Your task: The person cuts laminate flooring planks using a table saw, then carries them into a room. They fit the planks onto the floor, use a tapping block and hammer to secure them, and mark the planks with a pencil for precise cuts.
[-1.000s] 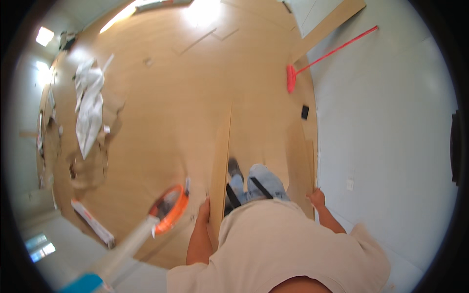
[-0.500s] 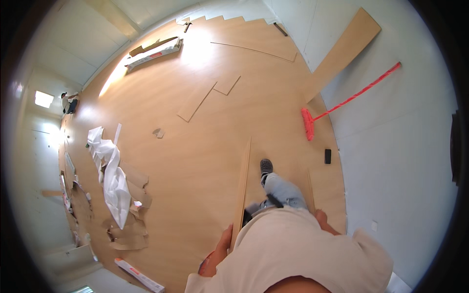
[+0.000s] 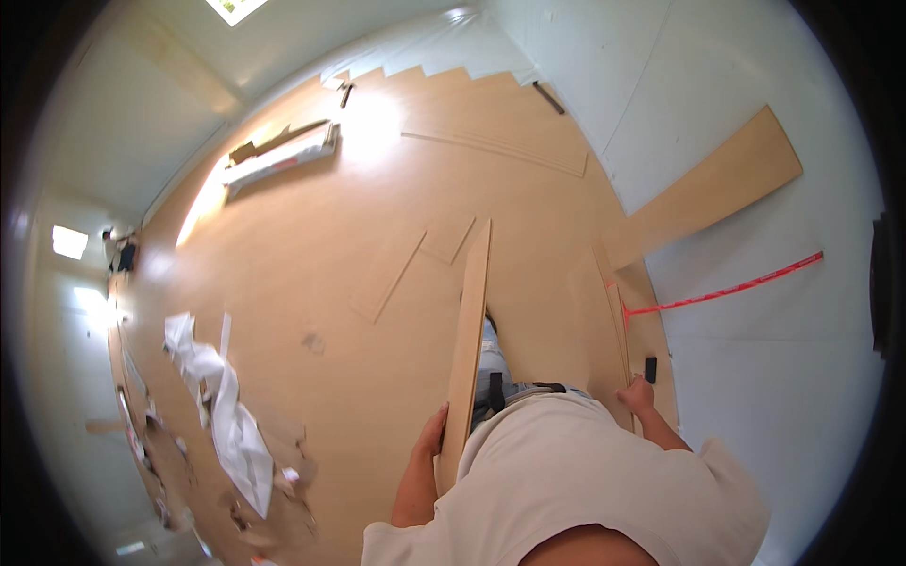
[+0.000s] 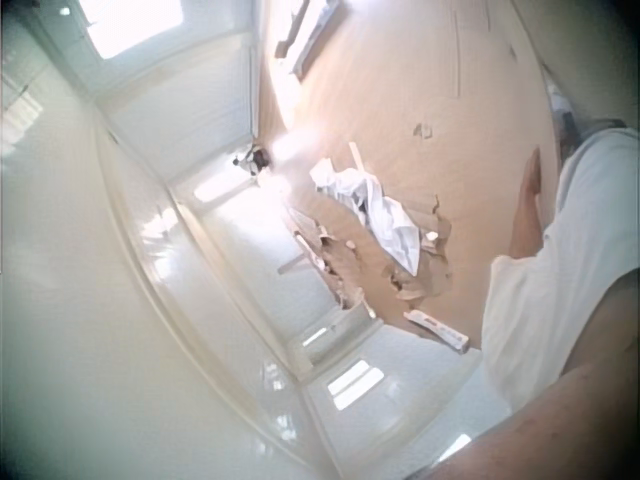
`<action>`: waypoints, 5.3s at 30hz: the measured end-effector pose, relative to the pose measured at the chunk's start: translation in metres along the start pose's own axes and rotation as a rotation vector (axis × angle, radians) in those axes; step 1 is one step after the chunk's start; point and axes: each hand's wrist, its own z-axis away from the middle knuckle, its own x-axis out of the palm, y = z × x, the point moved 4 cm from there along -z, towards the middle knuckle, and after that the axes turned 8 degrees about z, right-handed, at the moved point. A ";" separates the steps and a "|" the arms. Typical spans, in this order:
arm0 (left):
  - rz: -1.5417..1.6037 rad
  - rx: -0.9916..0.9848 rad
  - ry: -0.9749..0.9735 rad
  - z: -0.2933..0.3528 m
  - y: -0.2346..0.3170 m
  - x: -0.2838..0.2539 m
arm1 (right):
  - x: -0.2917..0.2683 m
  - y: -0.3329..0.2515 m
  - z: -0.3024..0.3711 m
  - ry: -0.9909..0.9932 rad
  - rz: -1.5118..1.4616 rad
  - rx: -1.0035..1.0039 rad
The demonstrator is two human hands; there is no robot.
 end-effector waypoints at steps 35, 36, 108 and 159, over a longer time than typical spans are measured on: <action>0.536 1.753 0.946 0.043 1.086 0.090 | -0.232 -0.569 -0.635 -0.031 0.091 -0.072; 0.478 1.762 0.667 0.011 1.101 0.079 | -0.236 -0.587 -0.653 -0.031 0.085 -0.070; 0.575 0.451 -0.338 -1.474 1.764 0.501 | -0.135 -1.170 -1.815 0.107 -1.177 -0.356; -1.596 1.046 0.247 -1.425 1.863 0.483 | -0.037 -0.893 -1.558 0.374 -1.549 0.335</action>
